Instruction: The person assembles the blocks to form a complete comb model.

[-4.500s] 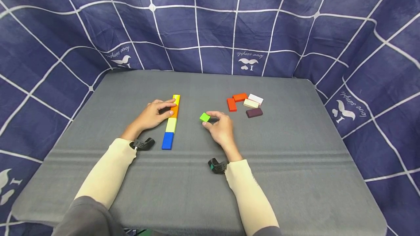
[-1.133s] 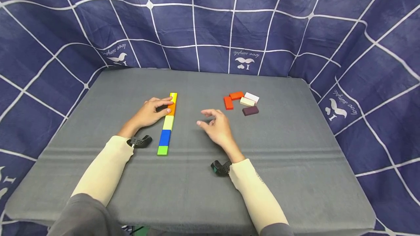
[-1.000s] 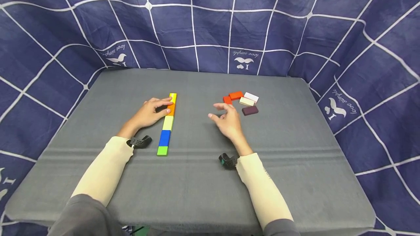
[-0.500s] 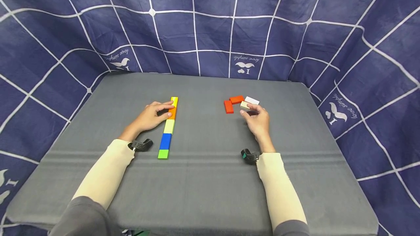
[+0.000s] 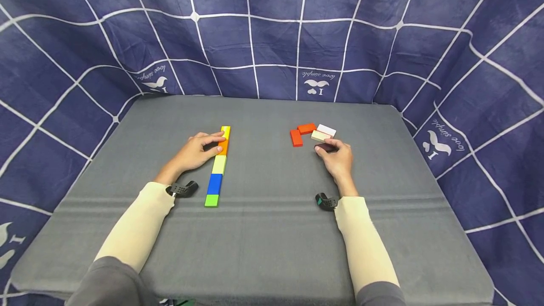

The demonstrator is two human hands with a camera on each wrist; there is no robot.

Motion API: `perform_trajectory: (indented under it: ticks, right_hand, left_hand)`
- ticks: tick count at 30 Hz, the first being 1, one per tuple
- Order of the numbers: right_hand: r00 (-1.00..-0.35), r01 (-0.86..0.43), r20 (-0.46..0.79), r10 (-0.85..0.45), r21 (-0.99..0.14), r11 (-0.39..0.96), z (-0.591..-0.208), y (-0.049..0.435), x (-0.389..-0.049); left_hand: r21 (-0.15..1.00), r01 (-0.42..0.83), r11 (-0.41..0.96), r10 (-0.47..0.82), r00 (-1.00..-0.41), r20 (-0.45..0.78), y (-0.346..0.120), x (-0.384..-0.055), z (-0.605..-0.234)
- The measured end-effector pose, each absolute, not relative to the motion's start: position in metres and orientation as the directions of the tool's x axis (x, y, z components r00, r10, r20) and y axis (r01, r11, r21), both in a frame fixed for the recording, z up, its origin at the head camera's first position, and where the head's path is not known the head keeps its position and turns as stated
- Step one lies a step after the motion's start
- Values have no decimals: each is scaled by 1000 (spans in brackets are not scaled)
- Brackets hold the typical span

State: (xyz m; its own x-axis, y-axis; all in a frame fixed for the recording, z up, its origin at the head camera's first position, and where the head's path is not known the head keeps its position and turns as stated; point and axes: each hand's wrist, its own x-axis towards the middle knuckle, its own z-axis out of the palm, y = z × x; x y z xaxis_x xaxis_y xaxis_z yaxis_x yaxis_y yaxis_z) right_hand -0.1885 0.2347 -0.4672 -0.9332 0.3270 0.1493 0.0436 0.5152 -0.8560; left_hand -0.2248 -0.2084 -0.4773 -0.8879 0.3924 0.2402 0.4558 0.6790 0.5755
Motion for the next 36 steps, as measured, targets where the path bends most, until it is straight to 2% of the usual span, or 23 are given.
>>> perform_trajectory:
  ticks: [10,24,36]
  right_hand:
    - [-922,62,175,345,-813,579,-468,230,-186]
    - [-929,131,129,347,-762,635,-465,227,-185]
    - [-916,72,203,346,-765,640,-464,221,-177]
  left_hand:
    - [570,448,689,387,-892,233,-209,-225,-478]
    - [568,450,689,388,-891,235,-210,-226,-479]
    - [570,453,685,390,-890,238,-210,-225,-477]
